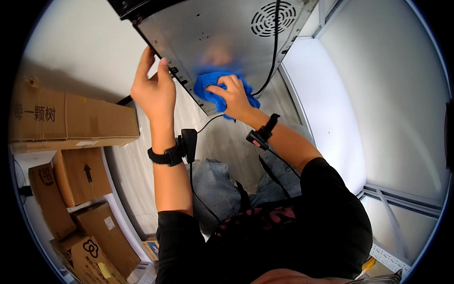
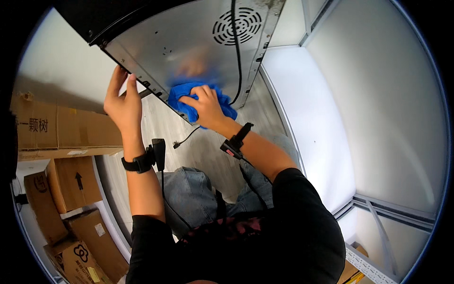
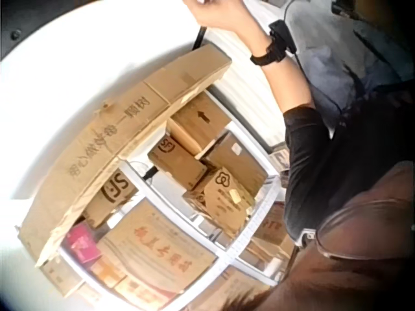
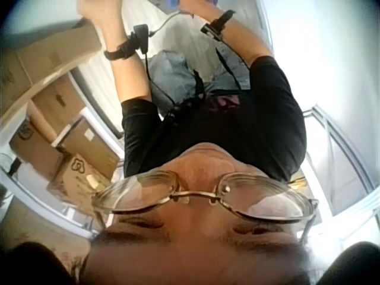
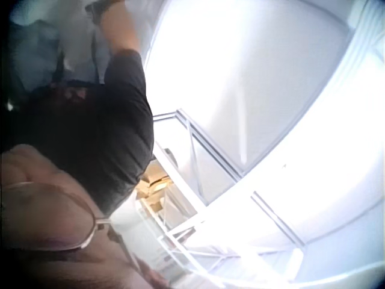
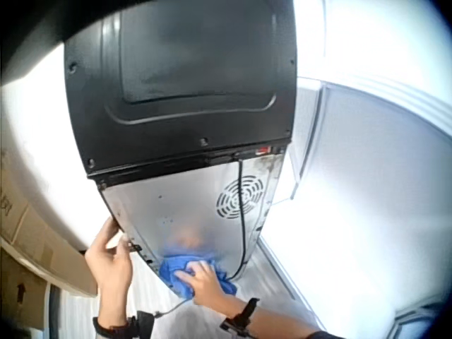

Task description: The person uses a screwdriver to fasten screws into the underside of a white appliance, securing a black cable along the edge. After tightening several screws, the person wipes the appliance's surface with a blue cloth.

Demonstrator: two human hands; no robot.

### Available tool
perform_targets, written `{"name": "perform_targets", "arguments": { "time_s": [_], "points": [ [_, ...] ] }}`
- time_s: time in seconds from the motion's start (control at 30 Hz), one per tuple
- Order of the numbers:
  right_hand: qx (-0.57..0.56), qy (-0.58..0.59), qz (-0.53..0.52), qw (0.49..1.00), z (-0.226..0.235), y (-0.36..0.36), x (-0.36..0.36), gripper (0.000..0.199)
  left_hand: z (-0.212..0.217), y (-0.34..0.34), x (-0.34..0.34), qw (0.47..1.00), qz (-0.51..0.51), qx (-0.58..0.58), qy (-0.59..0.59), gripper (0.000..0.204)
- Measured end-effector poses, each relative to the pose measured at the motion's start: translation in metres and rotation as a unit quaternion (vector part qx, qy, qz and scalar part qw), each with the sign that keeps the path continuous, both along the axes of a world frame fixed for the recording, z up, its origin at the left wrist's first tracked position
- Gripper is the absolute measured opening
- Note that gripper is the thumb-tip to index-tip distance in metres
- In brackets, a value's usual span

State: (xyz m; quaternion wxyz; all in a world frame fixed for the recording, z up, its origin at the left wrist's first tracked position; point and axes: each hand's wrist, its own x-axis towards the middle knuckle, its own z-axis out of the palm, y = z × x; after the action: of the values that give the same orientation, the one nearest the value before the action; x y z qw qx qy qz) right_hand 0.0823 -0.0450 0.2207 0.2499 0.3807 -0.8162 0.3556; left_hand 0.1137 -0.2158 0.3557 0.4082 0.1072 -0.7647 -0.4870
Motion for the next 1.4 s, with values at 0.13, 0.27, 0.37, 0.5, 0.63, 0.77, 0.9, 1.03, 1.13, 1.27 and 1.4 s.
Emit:
{"name": "perform_targets", "arguments": {
  "time_s": [0.13, 0.27, 0.37, 0.5, 0.63, 0.77, 0.9, 1.03, 1.13, 1.27, 1.4],
  "points": [
    [-0.142, -0.076, 0.095, 0.982, 0.061, 0.024, 0.026, 0.039, 0.018, 0.01, 0.01, 0.99, 0.047, -0.066, 0.118, 0.013],
    [-0.244, 0.017, 0.116, 0.963, 0.139, 0.095, 0.04, 0.055, 0.001, 0.028, 0.006, 0.984, -0.16, 0.055, 0.052, 0.013],
    [-0.381, 0.0, -0.081, 0.921, 0.177, 0.127, 0.04, 0.064, -0.017, 0.079, -0.011, 0.938, -0.342, 0.019, -0.047, 0.029],
    [-0.086, 0.314, -0.124, 0.937, 0.205, 0.148, -0.009, 0.062, -0.039, 0.13, -0.027, 0.881, -0.464, 0.014, -0.09, 0.031],
    [-0.085, 0.251, -0.131, 0.955, 0.189, 0.116, -0.04, 0.05, -0.037, 0.109, -0.018, 0.872, -0.446, -0.012, -0.202, 0.021],
    [-0.074, 0.283, -0.174, 0.94, 0.154, 0.094, -0.059, 0.052, -0.027, 0.058, 0.007, 0.961, -0.255, 0.008, -0.109, 0.014],
    [-0.08, 0.305, -0.167, 0.934, 0.106, 0.076, -0.069, 0.037, -0.021, 0.021, 0.016, 0.971, -0.143, -0.148, -0.121, 0.017],
    [-0.048, 0.261, -0.14, 0.954, 0.052, 0.064, -0.056, 0.031, -0.037, 0.003, 0.019, 0.981, -0.026, -0.155, -0.112, 0.035],
    [-0.004, 0.174, -0.121, 0.977, -0.012, 0.061, -0.039, 0.032, -0.043, -0.002, 0.016, 0.982, 0.005, -0.159, -0.098, 0.054],
    [0.019, 0.125, -0.131, 0.983, -0.051, 0.073, -0.04, 0.034, -0.051, -0.002, 0.003, 0.986, -0.063, -0.126, -0.086, 0.067],
    [-0.103, 0.169, -0.151, 0.968, 0.011, 0.089, -0.056, 0.033, -0.051, 0.002, 0.0, 0.984, -0.052, -0.124, -0.119, 0.059]
  ]
}}
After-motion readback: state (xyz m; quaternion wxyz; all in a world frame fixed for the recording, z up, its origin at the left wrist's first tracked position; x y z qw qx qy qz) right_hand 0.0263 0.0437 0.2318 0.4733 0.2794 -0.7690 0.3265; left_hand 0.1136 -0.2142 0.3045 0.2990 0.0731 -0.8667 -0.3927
